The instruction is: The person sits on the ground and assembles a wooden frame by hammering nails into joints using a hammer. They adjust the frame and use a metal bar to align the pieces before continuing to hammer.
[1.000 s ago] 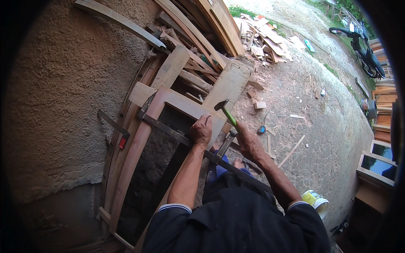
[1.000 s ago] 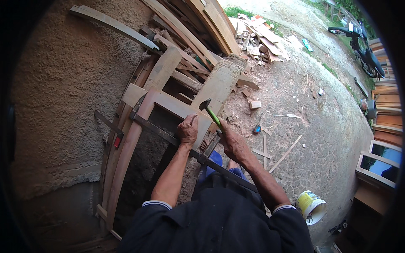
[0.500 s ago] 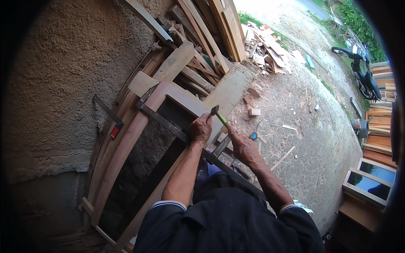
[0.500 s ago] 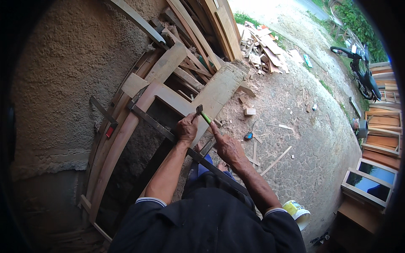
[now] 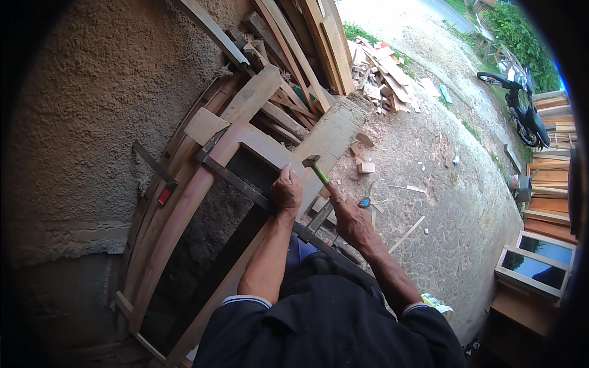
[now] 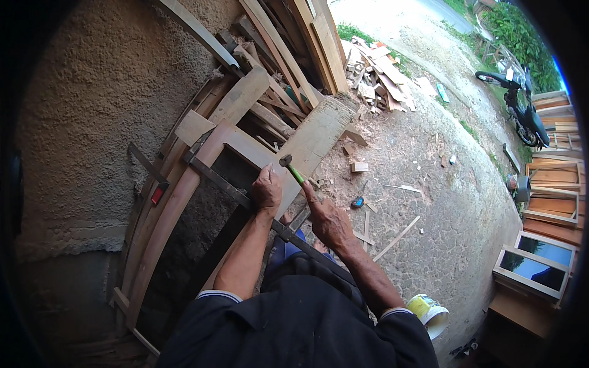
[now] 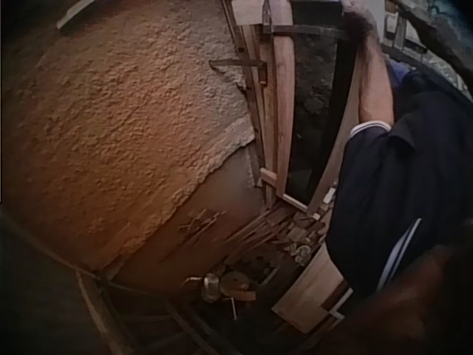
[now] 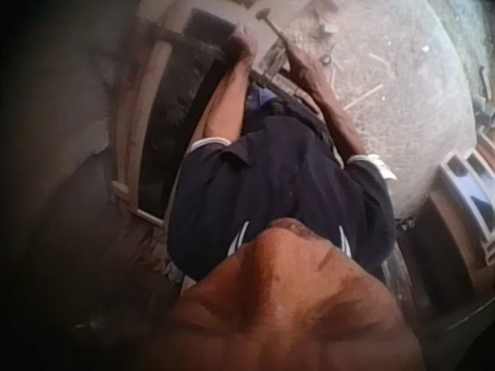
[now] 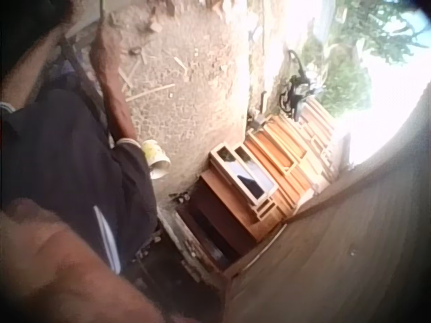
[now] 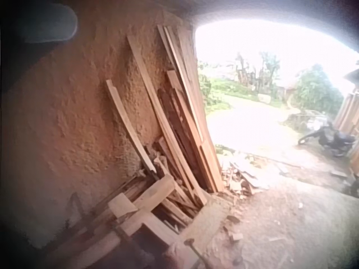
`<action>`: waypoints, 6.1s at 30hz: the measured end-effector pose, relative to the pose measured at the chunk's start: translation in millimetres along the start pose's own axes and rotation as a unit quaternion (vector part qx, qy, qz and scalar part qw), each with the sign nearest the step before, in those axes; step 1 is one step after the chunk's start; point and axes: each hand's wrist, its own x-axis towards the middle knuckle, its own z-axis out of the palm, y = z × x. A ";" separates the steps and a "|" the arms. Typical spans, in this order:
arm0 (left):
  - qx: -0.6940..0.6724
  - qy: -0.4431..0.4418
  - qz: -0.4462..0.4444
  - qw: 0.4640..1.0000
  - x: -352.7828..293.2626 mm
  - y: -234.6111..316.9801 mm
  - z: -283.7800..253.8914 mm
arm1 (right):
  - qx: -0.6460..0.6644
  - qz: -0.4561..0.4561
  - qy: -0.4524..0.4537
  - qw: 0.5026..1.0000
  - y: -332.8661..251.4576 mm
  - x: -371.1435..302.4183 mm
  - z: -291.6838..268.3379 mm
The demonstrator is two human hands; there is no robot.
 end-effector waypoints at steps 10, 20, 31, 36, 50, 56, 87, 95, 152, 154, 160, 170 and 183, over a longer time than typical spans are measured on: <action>0.060 -0.029 -0.007 0.998 -1.5 2.4 -1.7 | -0.013 -0.011 -0.021 1.000 -5.8 7.9 -1.4; 0.056 -0.038 0.000 0.998 -2.8 5.2 -4.6 | -0.010 -0.026 0.020 0.999 3.8 4.5 6.6; 0.057 -0.038 -0.014 0.998 -2.6 -0.3 -0.1 | -0.017 -0.048 0.061 0.997 7.8 7.5 7.7; 0.059 -0.033 -0.019 0.998 -4.4 0.9 -0.3 | -0.050 -0.022 -0.021 0.998 10.7 6.4 13.2; 0.046 -0.024 -0.016 0.999 -1.8 -3.7 5.8 | -0.070 -0.031 0.001 0.997 10.7 2.2 16.6; 0.053 -0.046 -0.041 0.997 -2.6 3.2 -2.8 | 0.038 0.026 0.019 0.999 4.0 7.7 17.3; -0.609 -0.239 -0.357 0.667 -42.2 -19.0 -17.0 | 0.218 -0.081 0.147 0.961 -41.4 66.3 60.4; -0.529 -0.036 -0.324 0.784 -42.6 -26.1 -16.9 | 0.267 0.061 0.077 0.959 -20.0 79.8 63.4; 0.038 -0.092 -0.027 0.995 -24.5 7.8 -22.4 | -0.042 -0.002 -0.023 0.999 -17.0 -8.4 13.4; 0.056 -0.081 -0.020 0.995 -21.5 5.6 -28.5 | -0.027 -0.015 0.010 0.999 -17.9 -10.1 11.6; 0.187 -0.152 0.036 0.970 -11.9 -4.9 -43.6 | -0.041 -0.011 -0.009 0.999 -18.4 -12.1 13.7; 0.203 -0.147 0.050 0.967 -13.3 -9.4 -36.8 | -0.028 -0.035 0.033 0.998 -11.8 -11.8 20.2; 0.209 -0.154 0.052 0.964 -12.9 -6.1 -40.9 | -0.016 -0.008 -0.010 1.000 -7.8 -9.1 19.9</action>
